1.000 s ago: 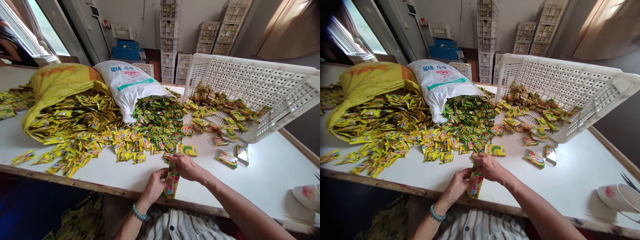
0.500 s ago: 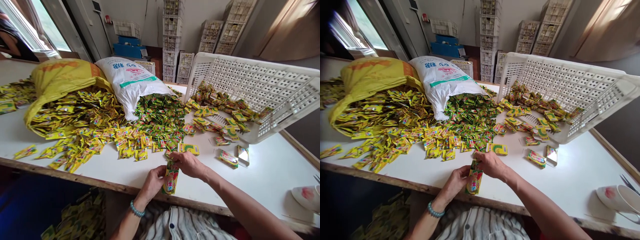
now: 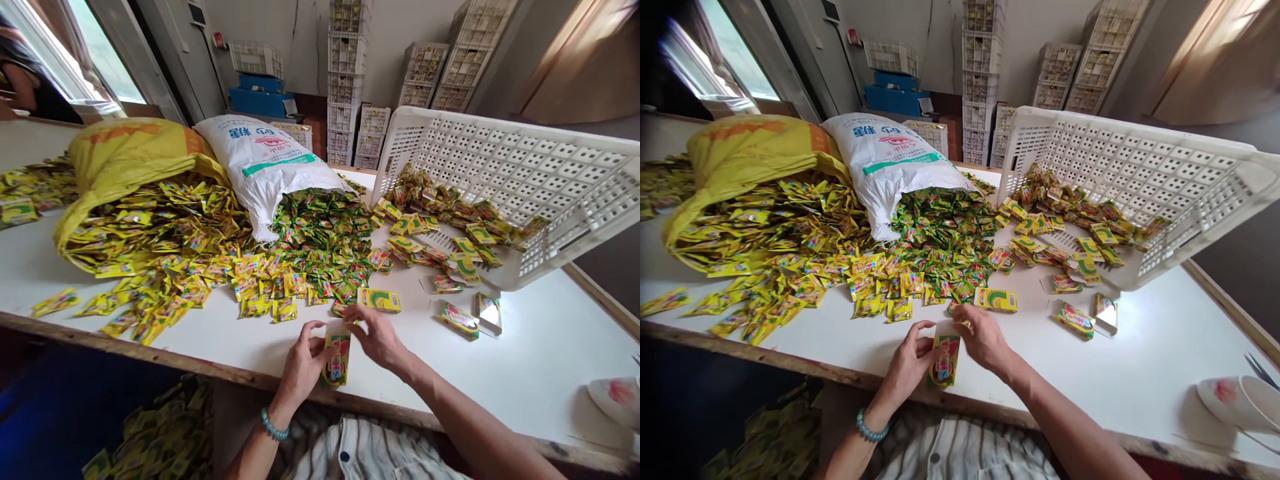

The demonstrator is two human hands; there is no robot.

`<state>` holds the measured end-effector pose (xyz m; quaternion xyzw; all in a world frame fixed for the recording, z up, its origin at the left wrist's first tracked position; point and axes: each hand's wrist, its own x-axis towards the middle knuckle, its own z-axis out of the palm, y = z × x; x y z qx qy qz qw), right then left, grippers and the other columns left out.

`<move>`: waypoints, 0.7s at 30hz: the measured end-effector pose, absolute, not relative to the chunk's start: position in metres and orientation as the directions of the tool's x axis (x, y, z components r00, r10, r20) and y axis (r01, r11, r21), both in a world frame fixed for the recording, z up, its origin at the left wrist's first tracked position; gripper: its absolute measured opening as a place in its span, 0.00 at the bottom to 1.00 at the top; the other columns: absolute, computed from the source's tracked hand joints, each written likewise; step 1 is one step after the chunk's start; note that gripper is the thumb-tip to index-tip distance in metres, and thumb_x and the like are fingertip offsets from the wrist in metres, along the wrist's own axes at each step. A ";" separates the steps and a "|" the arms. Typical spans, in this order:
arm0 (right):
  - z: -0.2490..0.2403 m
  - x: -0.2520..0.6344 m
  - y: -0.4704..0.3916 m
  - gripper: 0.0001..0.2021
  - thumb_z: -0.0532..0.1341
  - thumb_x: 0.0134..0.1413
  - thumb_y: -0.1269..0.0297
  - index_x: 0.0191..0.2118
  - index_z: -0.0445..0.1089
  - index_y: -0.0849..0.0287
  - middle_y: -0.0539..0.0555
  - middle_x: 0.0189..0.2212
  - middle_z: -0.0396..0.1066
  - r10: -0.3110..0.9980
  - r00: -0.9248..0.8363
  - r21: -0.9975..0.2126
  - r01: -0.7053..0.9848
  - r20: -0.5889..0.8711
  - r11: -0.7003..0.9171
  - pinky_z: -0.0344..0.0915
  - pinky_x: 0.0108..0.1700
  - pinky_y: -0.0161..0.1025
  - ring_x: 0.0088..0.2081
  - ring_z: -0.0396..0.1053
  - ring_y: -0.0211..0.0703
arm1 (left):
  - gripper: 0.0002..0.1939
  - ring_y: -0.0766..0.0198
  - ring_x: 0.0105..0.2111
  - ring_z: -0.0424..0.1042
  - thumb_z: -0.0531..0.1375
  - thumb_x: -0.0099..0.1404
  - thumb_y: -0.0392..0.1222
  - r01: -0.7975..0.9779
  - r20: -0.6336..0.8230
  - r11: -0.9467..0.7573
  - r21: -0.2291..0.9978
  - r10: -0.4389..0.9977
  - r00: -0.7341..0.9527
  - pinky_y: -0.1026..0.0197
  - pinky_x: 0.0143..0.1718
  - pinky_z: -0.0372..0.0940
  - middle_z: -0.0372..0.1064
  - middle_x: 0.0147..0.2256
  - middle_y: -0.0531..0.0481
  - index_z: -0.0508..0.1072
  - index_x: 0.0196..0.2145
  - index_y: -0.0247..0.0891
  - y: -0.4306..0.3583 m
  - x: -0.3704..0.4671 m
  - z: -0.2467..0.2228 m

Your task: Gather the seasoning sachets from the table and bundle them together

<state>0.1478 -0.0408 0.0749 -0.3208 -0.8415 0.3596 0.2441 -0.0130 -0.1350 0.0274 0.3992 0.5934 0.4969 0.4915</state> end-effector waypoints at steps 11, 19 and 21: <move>0.045 0.144 -0.058 0.15 0.61 0.56 0.53 0.43 0.73 0.58 0.53 0.30 0.75 0.796 -0.605 -0.938 0.269 0.012 0.219 0.67 0.35 0.38 0.31 0.70 0.42 | 0.09 0.62 0.34 0.78 0.60 0.60 0.44 0.252 -0.050 0.095 0.963 0.982 -0.180 0.63 0.37 0.69 0.77 0.32 0.53 0.65 0.39 0.44 -0.143 -0.014 0.033; 0.069 0.144 -0.044 0.11 0.60 0.58 0.57 0.34 0.77 0.56 0.56 0.35 0.78 0.685 -0.727 -0.881 0.296 0.044 0.370 0.67 0.40 0.39 0.36 0.74 0.46 | 0.20 0.60 0.33 0.76 0.61 0.61 0.47 -0.004 -0.125 0.127 0.992 0.971 -0.204 0.60 0.35 0.69 0.77 0.33 0.49 0.54 0.43 0.44 -0.142 -0.015 0.027; 0.070 0.143 -0.045 0.08 0.63 0.54 0.61 0.31 0.77 0.58 0.54 0.31 0.78 0.713 -0.700 -0.882 0.320 0.025 0.345 0.66 0.37 0.37 0.33 0.73 0.44 | 0.21 0.60 0.32 0.76 0.62 0.60 0.48 -0.002 -0.127 0.129 0.992 0.973 -0.192 0.60 0.35 0.68 0.77 0.32 0.49 0.54 0.43 0.43 -0.142 -0.014 0.026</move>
